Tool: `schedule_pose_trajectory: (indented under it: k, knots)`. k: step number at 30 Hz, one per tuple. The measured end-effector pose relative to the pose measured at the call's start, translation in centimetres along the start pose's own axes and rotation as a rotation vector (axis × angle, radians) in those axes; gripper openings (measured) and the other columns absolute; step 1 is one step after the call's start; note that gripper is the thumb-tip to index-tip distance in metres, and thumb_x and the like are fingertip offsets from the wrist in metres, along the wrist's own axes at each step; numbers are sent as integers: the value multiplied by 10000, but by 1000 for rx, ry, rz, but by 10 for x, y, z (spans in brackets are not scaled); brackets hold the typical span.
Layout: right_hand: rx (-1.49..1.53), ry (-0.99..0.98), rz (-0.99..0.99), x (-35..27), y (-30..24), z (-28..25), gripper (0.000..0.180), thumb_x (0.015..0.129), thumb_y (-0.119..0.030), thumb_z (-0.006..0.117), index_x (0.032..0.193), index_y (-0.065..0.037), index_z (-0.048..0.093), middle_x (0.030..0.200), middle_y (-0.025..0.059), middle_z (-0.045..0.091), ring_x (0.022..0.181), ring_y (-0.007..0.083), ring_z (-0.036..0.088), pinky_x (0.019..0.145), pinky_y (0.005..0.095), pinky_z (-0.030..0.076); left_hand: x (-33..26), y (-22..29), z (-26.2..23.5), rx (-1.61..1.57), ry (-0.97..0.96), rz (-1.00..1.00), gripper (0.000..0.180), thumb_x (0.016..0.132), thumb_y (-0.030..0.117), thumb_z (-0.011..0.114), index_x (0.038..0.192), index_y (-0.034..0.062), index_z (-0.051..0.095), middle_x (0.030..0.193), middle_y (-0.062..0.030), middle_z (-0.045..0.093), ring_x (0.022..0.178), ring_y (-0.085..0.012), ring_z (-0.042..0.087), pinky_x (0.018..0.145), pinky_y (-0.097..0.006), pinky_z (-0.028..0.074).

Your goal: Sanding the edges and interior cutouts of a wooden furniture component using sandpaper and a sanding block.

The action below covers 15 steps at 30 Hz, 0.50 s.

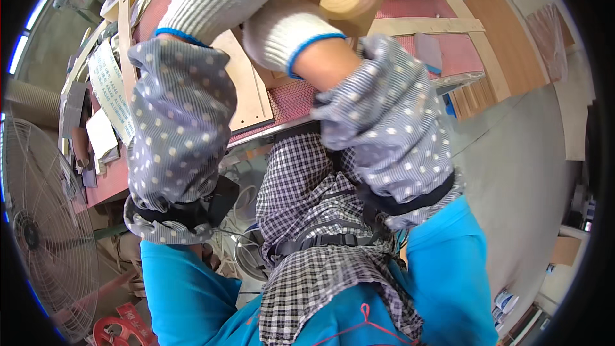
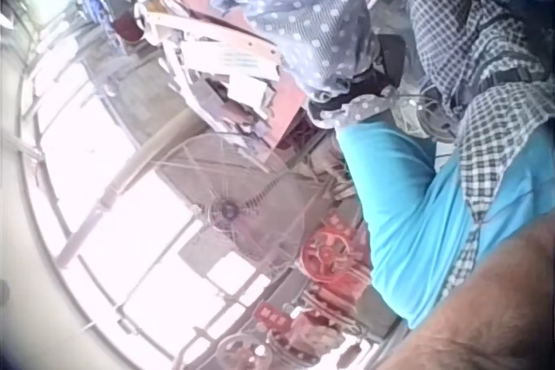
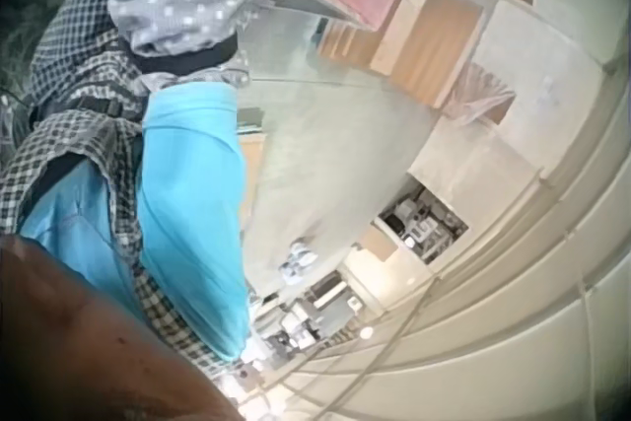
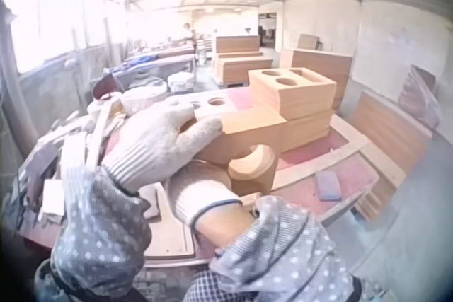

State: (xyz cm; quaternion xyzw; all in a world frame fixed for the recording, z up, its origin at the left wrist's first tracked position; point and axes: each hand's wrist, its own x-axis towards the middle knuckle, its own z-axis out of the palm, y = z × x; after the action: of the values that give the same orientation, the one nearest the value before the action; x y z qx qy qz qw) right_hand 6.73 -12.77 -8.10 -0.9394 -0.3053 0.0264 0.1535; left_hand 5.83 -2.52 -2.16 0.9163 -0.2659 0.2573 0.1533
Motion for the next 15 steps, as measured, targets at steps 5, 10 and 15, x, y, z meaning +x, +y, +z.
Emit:
schedule_pose_trajectory:
  k: [5, 10, 15]
  knots:
    - [-13, 32, 90, -24, -8, 8, 392, 950, -161, 590, 1301, 7, 633, 1316, 211, 665, 1157, 353, 693, 950, 450, 580, -6, -6, 2, 88, -61, -111, 440, 986, 416, 585, 1105, 28, 755, 1043, -215, 738, 1012, -369, 699, 896, -439, 533]
    - [149, 71, 80, -9, 1, 3, 312, 904, -129, 550, 1111, 35, 716, 1140, 271, 711, 1004, 431, 712, 889, 453, 591, 2, 9, 1, -109, -18, -89, 441, 982, 399, 594, 1109, 6, 748, 1052, -226, 736, 1021, -383, 695, 899, -435, 532]
    - [6, 167, 166, -36, -6, 16, 270, 932, -179, 606, 1096, -22, 752, 1170, 232, 729, 1147, 371, 697, 925, 468, 590, -3, 22, -6, -80, -53, -109, 431, 988, 380, 582, 1117, 2, 743, 1021, -221, 741, 986, -376, 704, 876, -431, 536]
